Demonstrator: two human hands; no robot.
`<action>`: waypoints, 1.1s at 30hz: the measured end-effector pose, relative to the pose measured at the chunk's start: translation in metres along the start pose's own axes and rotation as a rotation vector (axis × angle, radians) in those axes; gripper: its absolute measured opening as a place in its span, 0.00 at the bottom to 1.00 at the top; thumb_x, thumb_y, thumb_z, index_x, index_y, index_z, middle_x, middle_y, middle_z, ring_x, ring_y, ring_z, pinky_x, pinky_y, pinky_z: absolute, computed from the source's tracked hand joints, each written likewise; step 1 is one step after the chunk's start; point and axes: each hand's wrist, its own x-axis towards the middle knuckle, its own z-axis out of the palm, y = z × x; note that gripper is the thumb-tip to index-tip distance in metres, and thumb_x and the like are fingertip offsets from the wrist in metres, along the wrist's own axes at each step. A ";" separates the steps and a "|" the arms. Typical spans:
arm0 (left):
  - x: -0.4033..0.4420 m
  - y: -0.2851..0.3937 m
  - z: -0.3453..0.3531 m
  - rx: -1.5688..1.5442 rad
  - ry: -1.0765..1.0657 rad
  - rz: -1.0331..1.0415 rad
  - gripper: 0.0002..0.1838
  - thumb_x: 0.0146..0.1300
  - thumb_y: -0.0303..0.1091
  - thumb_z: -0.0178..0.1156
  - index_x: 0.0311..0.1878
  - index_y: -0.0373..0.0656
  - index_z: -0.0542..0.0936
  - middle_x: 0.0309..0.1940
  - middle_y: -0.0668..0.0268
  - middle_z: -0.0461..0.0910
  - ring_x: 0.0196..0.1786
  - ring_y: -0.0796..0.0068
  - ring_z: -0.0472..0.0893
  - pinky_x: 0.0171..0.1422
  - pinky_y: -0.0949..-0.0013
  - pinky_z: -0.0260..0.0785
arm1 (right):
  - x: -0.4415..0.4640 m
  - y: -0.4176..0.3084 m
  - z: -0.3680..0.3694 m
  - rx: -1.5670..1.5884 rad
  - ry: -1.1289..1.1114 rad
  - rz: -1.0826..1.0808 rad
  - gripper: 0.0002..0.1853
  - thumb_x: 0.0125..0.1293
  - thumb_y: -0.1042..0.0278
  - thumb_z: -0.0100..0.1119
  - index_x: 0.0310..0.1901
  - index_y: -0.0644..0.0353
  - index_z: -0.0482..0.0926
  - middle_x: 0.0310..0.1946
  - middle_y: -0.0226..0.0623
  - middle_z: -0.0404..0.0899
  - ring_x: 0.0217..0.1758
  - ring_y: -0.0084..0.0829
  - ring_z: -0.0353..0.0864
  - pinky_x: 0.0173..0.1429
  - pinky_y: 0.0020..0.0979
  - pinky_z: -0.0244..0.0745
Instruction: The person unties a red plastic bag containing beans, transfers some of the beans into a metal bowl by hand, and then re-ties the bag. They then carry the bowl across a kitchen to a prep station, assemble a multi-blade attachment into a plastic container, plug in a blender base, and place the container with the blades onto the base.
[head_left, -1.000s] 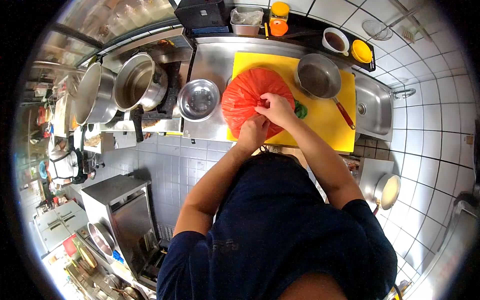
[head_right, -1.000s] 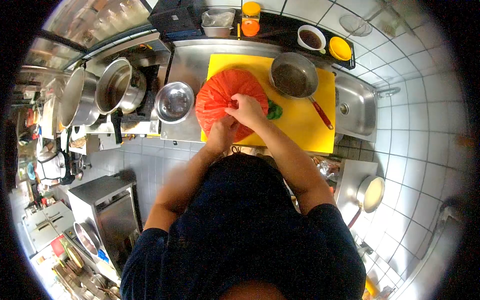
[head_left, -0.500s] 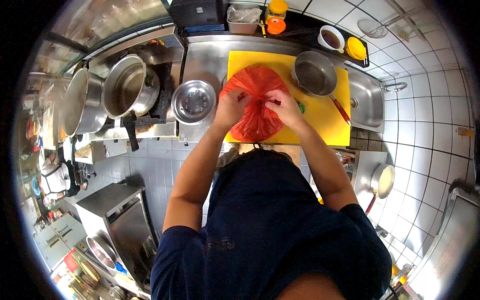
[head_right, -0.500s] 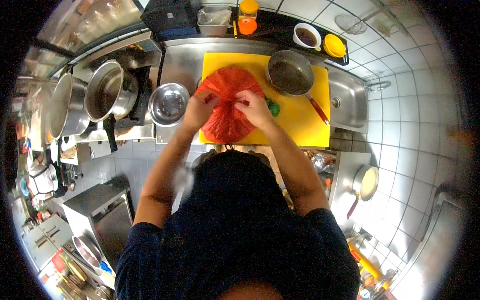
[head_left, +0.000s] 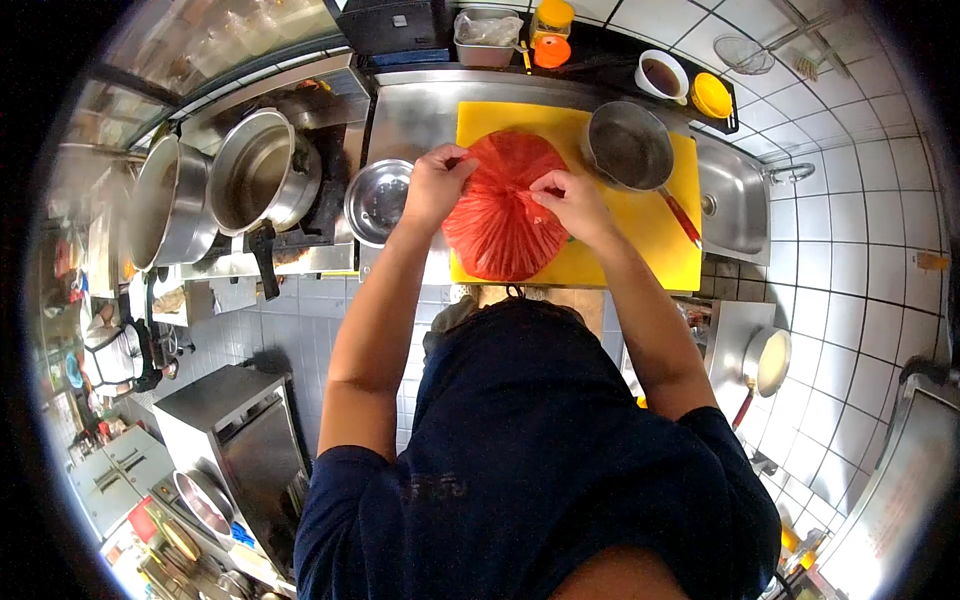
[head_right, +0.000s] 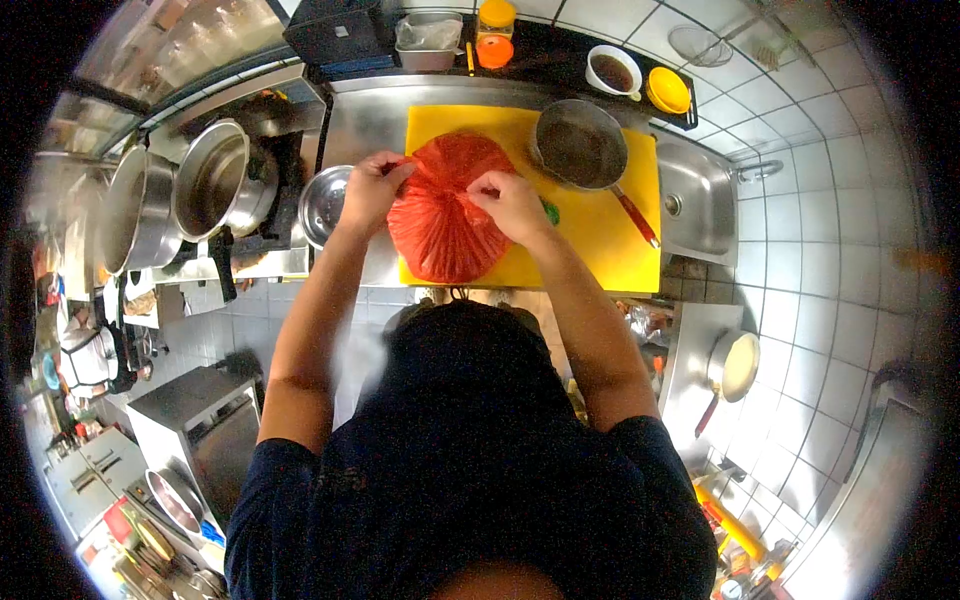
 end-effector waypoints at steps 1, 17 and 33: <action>0.000 -0.002 0.001 -0.044 -0.006 0.020 0.06 0.67 0.26 0.65 0.42 0.33 0.83 0.27 0.67 0.81 0.27 0.81 0.78 0.32 0.73 0.73 | -0.003 -0.006 -0.001 -0.001 -0.024 -0.020 0.12 0.66 0.66 0.67 0.48 0.61 0.84 0.39 0.42 0.88 0.44 0.35 0.87 0.51 0.33 0.79; -0.026 -0.001 0.008 -0.113 -0.028 0.145 0.03 0.67 0.21 0.63 0.43 0.35 0.82 0.34 0.66 0.84 0.37 0.80 0.83 0.46 0.73 0.77 | 0.015 -0.011 0.028 -0.399 0.078 -0.233 0.14 0.61 0.59 0.68 0.43 0.60 0.84 0.42 0.46 0.83 0.48 0.49 0.83 0.52 0.46 0.79; -0.036 -0.029 0.046 0.688 0.054 0.434 0.08 0.59 0.32 0.63 0.38 0.37 0.82 0.34 0.49 0.82 0.40 0.43 0.81 0.44 0.48 0.74 | 0.008 0.002 0.051 -0.565 0.117 -0.352 0.15 0.54 0.65 0.70 0.39 0.62 0.77 0.41 0.49 0.79 0.47 0.51 0.81 0.53 0.46 0.78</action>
